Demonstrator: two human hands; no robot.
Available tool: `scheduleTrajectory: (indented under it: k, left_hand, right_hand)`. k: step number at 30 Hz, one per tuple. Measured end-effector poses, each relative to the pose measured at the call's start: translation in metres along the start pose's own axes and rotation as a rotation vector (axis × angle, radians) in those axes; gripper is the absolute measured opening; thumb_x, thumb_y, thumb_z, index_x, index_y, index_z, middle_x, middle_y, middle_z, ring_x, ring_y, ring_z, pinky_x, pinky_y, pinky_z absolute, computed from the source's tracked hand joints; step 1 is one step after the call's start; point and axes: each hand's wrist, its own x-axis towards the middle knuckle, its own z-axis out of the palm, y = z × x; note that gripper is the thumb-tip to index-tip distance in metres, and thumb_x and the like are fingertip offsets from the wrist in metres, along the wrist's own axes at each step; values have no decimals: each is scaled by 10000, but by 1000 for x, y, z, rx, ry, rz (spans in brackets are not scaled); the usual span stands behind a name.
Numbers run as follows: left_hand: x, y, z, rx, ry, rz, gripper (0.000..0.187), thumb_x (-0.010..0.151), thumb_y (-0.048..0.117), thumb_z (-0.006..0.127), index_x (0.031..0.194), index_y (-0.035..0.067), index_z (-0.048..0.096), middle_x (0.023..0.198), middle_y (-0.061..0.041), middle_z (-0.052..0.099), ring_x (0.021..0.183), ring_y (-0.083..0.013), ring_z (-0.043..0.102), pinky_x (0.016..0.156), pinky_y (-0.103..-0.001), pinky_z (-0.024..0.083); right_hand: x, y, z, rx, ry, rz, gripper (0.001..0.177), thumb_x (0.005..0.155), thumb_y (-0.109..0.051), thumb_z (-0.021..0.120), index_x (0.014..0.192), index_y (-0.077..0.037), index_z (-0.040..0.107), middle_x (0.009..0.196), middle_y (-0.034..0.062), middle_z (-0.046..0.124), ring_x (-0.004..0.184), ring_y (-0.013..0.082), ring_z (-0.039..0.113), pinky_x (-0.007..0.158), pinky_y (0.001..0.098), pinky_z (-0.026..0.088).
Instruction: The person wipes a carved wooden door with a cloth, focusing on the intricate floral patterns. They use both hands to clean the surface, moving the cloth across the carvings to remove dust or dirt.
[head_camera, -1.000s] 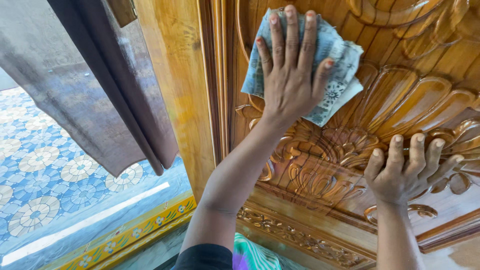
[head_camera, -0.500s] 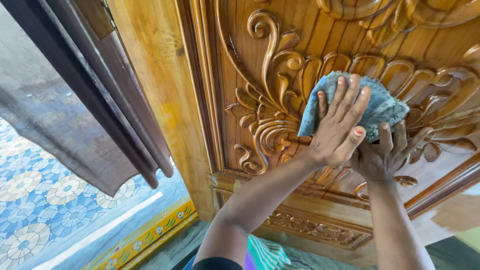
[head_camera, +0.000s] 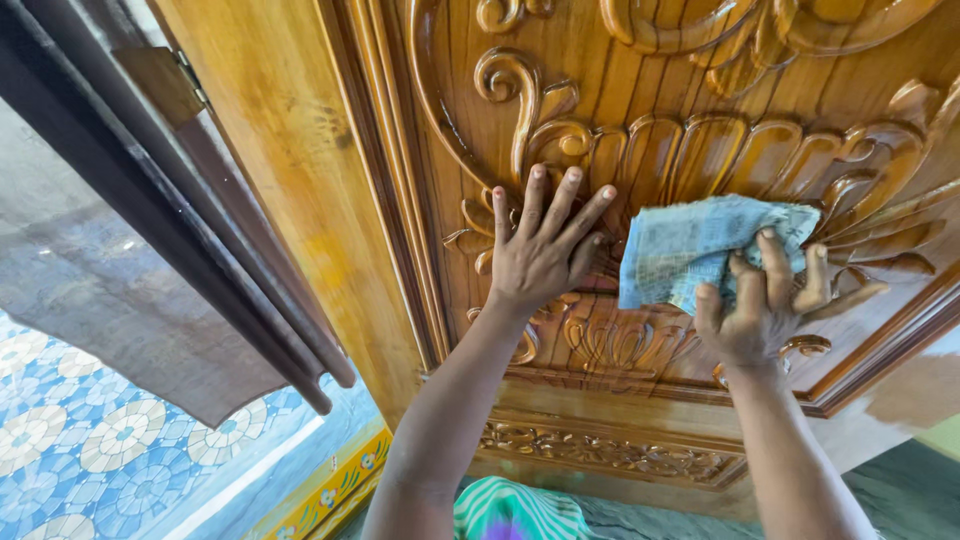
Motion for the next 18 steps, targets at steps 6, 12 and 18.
scheduleTrajectory:
  k: [6, 12, 18]
  left_hand:
    - [-1, -1, 5, -39, 31, -3, 558, 1069, 516, 502, 1598, 473, 328, 1704, 25, 305, 1593, -321, 238, 1261, -694, 73]
    - [-4, -4, 6, -51, 94, -1, 532, 1091, 472, 502, 1606, 439, 374, 1698, 37, 329, 1595, -280, 229, 1272, -634, 42]
    - [-5, -3, 12, -100, 207, -46, 500, 1102, 362, 488, 1591, 260, 466, 1658, 10, 415, 1581, -237, 296, 1304, -560, 53]
  right_hand:
    - [-2, -18, 4, -413, 46, 16, 255, 1039, -454, 766, 1024, -202, 732, 1213, 67, 566, 1208, 297, 425, 1046, 538, 291]
    - [-31, -25, 41, -213, -234, -45, 171, 1062, -89, 676, 1222, -145, 691, 1367, 32, 545, 1241, 236, 496, 1072, 396, 407]
    - [-9, -61, 66, 45, -230, -122, 607, 1146, -227, 627, 1679, -246, 337, 1770, 56, 210, 1630, 410, 134, 1347, 542, 318]
